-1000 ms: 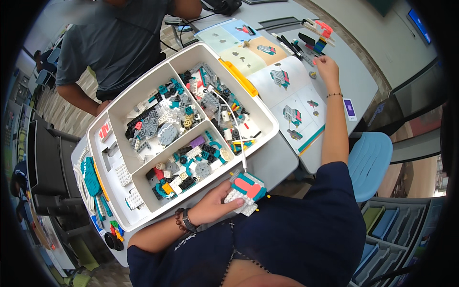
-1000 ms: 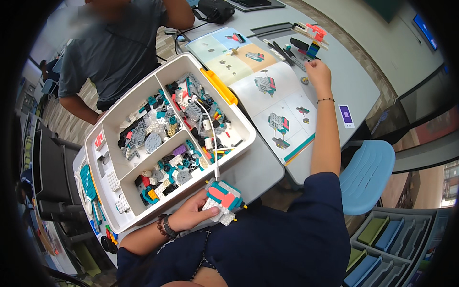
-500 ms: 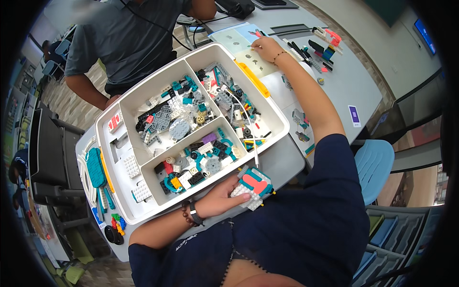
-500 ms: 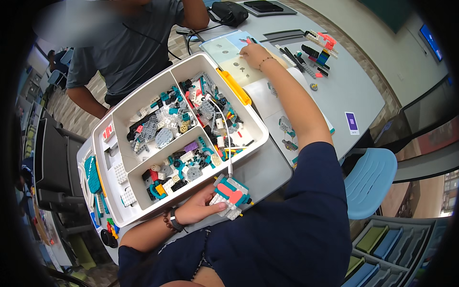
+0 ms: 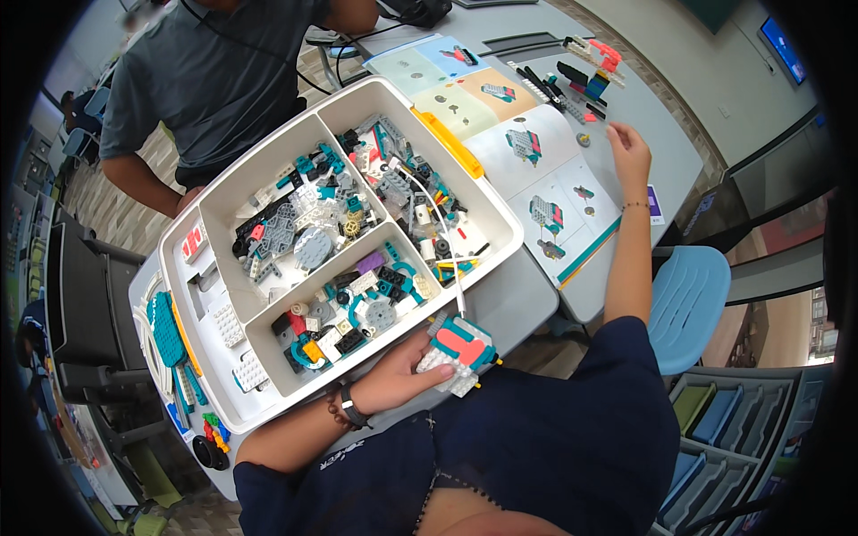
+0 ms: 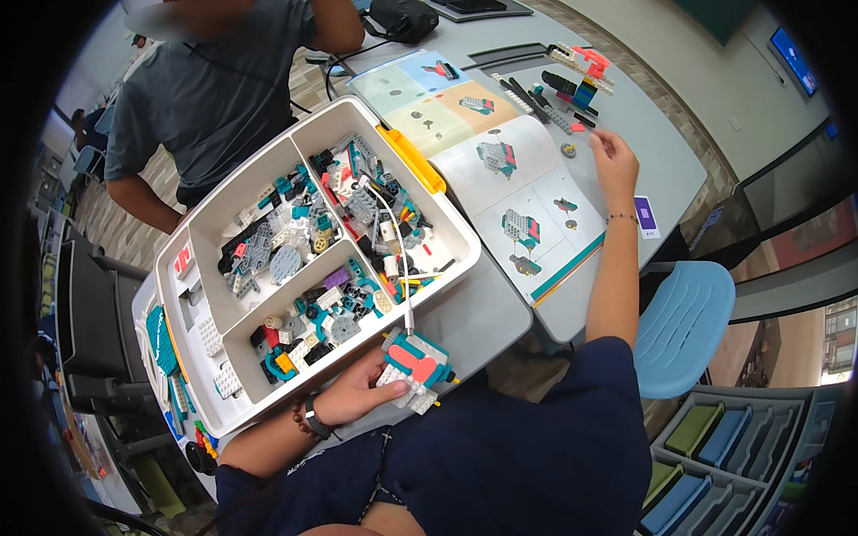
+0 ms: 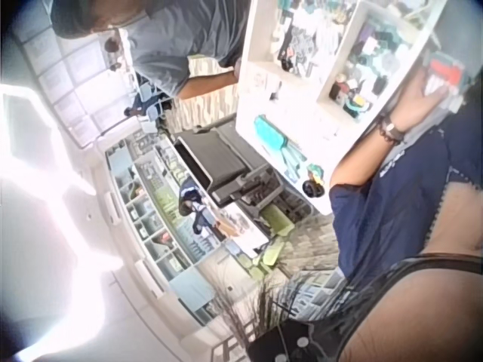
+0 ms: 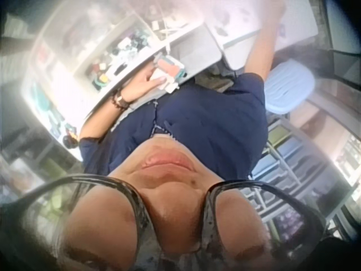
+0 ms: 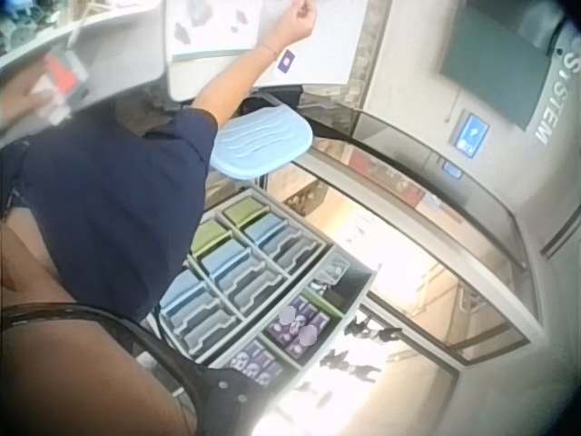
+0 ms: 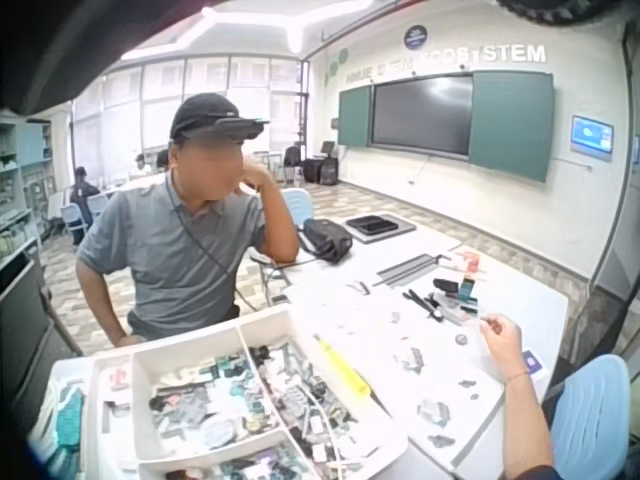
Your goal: The person assembles a small Lego model by selecting pieces from a compartmentalized tray and attaching them to a base structure. They add pink, teal, white, and yellow pieces, then insert a grey gear and a yellow axle, rotating the axle to test movement.
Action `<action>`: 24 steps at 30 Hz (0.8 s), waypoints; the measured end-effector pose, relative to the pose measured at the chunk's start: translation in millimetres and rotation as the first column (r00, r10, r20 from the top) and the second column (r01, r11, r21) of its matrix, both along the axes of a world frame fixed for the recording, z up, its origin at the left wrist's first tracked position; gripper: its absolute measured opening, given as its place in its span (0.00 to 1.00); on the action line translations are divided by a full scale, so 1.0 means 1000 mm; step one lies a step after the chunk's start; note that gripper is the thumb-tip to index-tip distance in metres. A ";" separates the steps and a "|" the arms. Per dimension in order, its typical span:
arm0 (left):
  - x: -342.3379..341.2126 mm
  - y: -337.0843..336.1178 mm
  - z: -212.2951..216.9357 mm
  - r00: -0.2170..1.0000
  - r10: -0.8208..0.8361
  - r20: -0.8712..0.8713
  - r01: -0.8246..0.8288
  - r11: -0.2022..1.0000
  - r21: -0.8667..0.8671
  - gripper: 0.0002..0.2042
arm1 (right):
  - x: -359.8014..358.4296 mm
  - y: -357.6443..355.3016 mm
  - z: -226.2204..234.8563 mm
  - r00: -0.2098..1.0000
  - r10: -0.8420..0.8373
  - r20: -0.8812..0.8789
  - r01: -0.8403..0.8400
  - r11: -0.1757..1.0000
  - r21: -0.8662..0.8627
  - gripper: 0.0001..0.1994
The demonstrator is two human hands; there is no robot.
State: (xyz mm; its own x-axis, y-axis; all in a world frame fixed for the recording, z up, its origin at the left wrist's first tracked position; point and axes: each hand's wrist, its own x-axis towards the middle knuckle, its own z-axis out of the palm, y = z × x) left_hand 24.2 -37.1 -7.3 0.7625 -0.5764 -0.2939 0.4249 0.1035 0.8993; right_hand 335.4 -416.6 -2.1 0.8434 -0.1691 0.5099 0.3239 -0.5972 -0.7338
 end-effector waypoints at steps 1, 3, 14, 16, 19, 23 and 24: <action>0.000 -0.001 0.002 1.000 0.005 -0.005 -0.005 1.000 -0.014 0.28 | -0.001 -0.017 -0.009 0.998 -0.058 -0.037 0.058 0.998 0.016 0.11; 0.000 -0.001 0.006 1.000 0.019 -0.017 -0.019 0.999 -0.031 0.28 | 0.000 -0.036 -0.018 0.988 -0.110 -0.112 0.115 0.992 0.045 0.11; -0.001 -0.002 0.009 1.000 0.024 -0.015 -0.023 1.000 0.010 0.29 | 0.006 -0.045 -0.032 0.971 0.036 -0.235 -0.026 0.999 0.047 0.09; -0.001 -0.002 0.009 0.999 0.030 -0.039 -0.029 1.000 0.008 0.29 | 0.003 -0.044 -0.028 0.960 0.002 -0.281 -0.021 0.998 -0.067 0.09; -0.001 -0.001 0.009 0.999 0.026 -0.048 -0.025 0.999 0.020 0.28 | 0.000 -0.039 -0.027 0.962 -0.029 -0.270 -0.012 0.989 -0.148 0.10; 0.002 0.004 0.008 1.000 -0.011 -0.024 0.012 0.999 0.041 0.27 | 0.000 -0.040 -0.029 0.965 -0.036 -0.258 0.007 0.994 -0.111 0.12; 0.003 0.005 0.008 1.000 -0.024 -0.020 0.024 0.999 0.045 0.26 | -0.002 -0.040 -0.029 0.971 -0.071 -0.227 0.042 0.991 -0.130 0.12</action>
State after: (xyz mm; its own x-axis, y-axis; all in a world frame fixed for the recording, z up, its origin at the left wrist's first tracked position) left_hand 26.8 -32.6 0.2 0.7424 -0.5804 -0.3345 0.4443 0.0529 0.8943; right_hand 333.3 -456.4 -31.5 0.9315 -0.1679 0.3225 0.1174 -0.7005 -0.7039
